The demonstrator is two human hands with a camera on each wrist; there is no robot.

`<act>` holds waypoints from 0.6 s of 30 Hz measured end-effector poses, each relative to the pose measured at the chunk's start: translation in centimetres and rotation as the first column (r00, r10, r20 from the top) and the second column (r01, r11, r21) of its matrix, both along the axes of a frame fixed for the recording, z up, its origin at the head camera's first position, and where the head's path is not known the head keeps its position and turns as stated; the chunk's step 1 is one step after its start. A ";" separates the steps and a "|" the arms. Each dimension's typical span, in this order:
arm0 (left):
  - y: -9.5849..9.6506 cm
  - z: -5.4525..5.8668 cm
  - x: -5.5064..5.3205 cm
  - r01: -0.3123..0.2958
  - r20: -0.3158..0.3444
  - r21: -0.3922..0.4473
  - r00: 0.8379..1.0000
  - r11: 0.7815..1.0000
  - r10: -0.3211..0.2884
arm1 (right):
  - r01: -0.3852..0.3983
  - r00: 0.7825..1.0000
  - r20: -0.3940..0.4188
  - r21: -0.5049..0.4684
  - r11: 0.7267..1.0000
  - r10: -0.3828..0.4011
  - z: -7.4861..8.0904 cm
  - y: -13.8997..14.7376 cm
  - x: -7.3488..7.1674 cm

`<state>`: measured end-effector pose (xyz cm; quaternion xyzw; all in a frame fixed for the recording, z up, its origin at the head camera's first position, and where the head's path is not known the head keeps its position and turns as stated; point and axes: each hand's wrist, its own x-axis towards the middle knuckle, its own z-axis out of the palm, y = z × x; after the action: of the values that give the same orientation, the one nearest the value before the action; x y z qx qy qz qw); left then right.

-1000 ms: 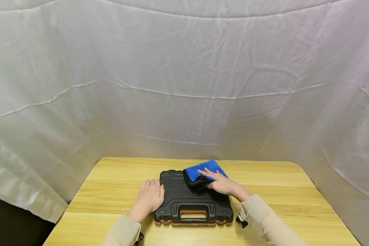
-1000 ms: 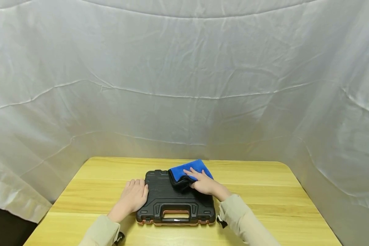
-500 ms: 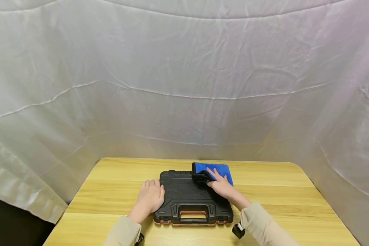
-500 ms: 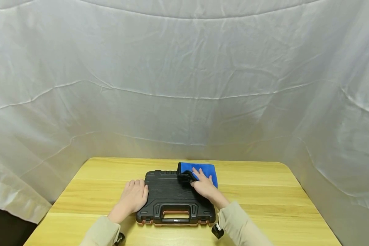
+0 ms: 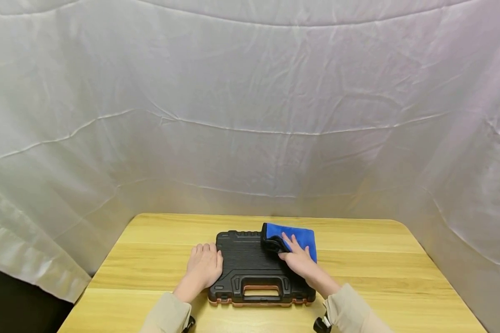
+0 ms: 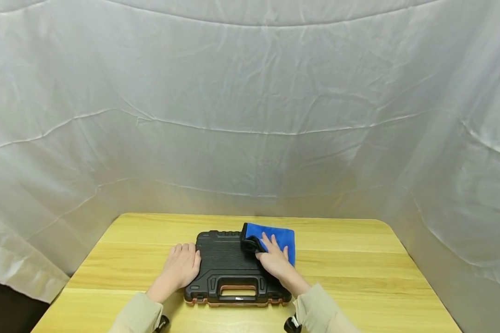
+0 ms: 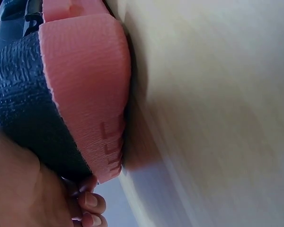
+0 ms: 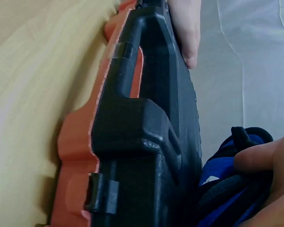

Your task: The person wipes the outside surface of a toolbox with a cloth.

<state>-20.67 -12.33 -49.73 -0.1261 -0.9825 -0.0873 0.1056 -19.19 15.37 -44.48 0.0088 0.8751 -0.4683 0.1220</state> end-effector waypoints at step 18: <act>0.0 0.1 0.1 0.000 -0.001 -0.003 1.000 1.000 0.000 | -0.184 0.976 -0.105 0.089 0.979 0.193 -0.3 0.9 3.9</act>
<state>-20.59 -12.29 -49.64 -0.1262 -0.9826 -0.0859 0.1060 -15.32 16.29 -44.80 -0.0958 0.8952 -0.4195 0.1157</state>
